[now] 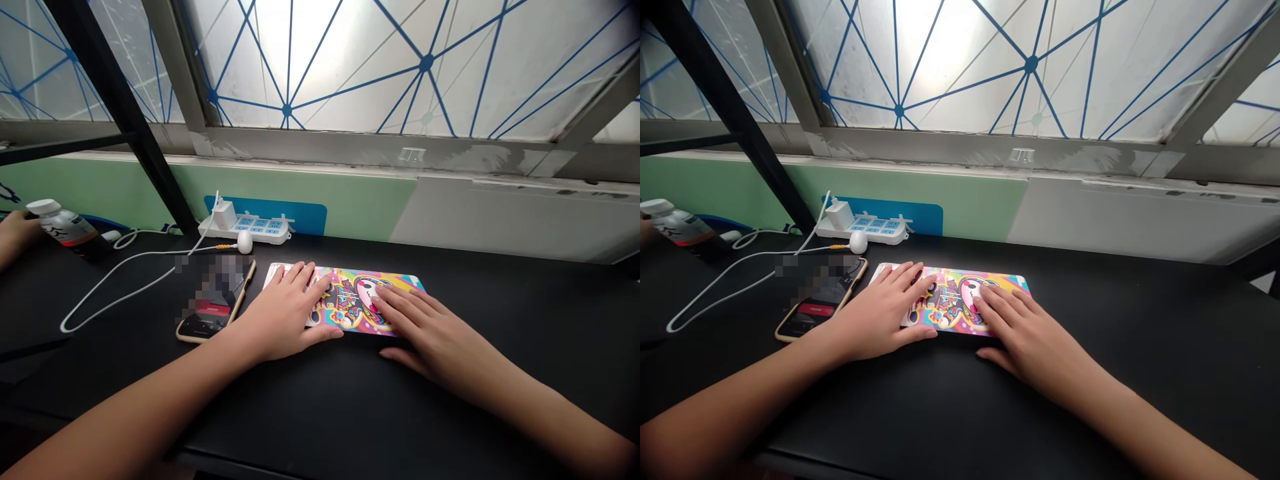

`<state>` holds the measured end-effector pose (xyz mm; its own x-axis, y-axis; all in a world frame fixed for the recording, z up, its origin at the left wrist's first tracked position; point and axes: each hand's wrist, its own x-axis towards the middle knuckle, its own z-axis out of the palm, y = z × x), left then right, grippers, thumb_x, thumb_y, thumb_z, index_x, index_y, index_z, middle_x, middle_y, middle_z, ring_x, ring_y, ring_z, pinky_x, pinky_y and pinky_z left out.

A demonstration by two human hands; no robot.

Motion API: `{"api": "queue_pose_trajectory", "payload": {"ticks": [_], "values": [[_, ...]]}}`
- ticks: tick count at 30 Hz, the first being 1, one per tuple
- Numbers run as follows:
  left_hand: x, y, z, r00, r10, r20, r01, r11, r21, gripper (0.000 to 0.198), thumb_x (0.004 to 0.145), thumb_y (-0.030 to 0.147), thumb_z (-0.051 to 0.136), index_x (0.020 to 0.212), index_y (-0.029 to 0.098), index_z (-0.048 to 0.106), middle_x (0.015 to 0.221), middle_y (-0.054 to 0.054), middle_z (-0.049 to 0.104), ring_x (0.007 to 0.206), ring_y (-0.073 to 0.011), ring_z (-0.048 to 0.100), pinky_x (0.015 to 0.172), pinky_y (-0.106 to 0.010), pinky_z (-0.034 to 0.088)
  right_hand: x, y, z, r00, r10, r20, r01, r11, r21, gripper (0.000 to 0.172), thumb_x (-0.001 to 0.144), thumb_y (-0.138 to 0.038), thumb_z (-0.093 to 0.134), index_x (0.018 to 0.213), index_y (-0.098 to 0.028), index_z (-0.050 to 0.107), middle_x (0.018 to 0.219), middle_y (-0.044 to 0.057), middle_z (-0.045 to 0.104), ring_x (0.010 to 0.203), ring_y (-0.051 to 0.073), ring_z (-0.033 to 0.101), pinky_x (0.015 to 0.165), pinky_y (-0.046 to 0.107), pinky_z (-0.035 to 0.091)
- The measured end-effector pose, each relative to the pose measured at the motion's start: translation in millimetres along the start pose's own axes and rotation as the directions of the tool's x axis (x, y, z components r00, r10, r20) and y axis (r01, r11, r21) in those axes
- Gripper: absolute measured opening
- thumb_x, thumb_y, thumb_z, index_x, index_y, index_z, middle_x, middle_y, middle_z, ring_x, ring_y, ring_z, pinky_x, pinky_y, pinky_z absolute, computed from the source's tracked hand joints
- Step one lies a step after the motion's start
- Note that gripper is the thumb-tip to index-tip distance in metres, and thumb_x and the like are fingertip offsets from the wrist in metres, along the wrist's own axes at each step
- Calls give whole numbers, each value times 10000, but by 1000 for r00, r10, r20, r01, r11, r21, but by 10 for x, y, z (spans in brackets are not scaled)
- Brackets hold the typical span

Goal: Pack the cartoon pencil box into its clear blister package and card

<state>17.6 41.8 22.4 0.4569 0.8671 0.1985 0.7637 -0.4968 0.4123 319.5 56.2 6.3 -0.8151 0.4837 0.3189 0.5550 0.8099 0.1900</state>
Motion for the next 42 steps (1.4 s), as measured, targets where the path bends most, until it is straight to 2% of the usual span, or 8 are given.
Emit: {"api": "queue_pose_trajectory", "payload": {"ticks": [3,6,11,16,25,32,37,42], "values": [[6,-19,-43,999,47,-6,-47,999,24,764,877,675,620,1486,228,507,1572,-228,435,1469,-465,346,1165,-655,218,160,-163,76,1000,-6,21,7,1000,-20,768,936,-416,665,1544,-52,368,1569,245,438,1435,411,431,1097,567,474],[22,-40,-88,996,93,13,-94,991,93,826,862,693,627,1504,197,477,1536,-239,469,1436,-443,398,1149,-633,278,397,-302,85,998,-28,56,28,1000,-2,821,912,-485,680,1543,-59,374,1587,238,409,1442,427,412,1106,588,464],[26,-49,-67,996,45,77,-63,969,240,939,889,766,498,1607,202,280,1609,-218,378,1494,-413,315,1187,-683,180,757,-432,74,989,-80,124,71,994,80,808,912,-535,665,1513,-52,423,1607,247,365,1501,412,298,1161,576,401],[17,-54,-32,995,17,95,-43,960,275,987,886,816,417,1633,210,195,1646,-208,317,1530,-425,234,1190,-701,156,804,-414,138,991,-71,115,55,990,131,864,913,-535,665,1555,-48,353,1630,252,308,1517,407,257,1161,588,397],[21,-75,-27,995,-12,95,-16,959,283,1045,853,862,414,1623,181,231,1649,-206,309,1526,-419,253,1173,-716,202,701,-254,148,986,-115,119,94,982,167,959,924,-635,593,1637,-166,155,1668,152,256,1530,353,251,1180,561,378],[22,-65,-28,994,-30,102,-1,957,291,1060,845,882,382,1631,191,210,1655,-198,297,1530,-416,244,1174,-714,203,499,-64,103,984,-95,150,61,975,211,938,933,-678,537,1644,-243,107,1638,102,353,1499,331,341,1165,567,393],[30,-55,-43,991,-45,130,5,955,296,1056,846,891,344,1630,194,223,1669,-187,263,1539,-411,219,1183,-711,186,178,143,-8,988,-39,149,8,980,200,875,941,-611,584,1638,-304,154,1615,71,406,1461,325,414,1151,548,416],[33,-70,-34,987,-46,151,-4,949,314,1038,858,886,314,1610,171,292,1667,-194,263,1538,-417,221,1185,-711,180,-397,487,-84,983,78,167,-99,988,119,791,940,-546,602,1617,-341,250,1572,56,482,1403,359,491,1054,586,502]]}}
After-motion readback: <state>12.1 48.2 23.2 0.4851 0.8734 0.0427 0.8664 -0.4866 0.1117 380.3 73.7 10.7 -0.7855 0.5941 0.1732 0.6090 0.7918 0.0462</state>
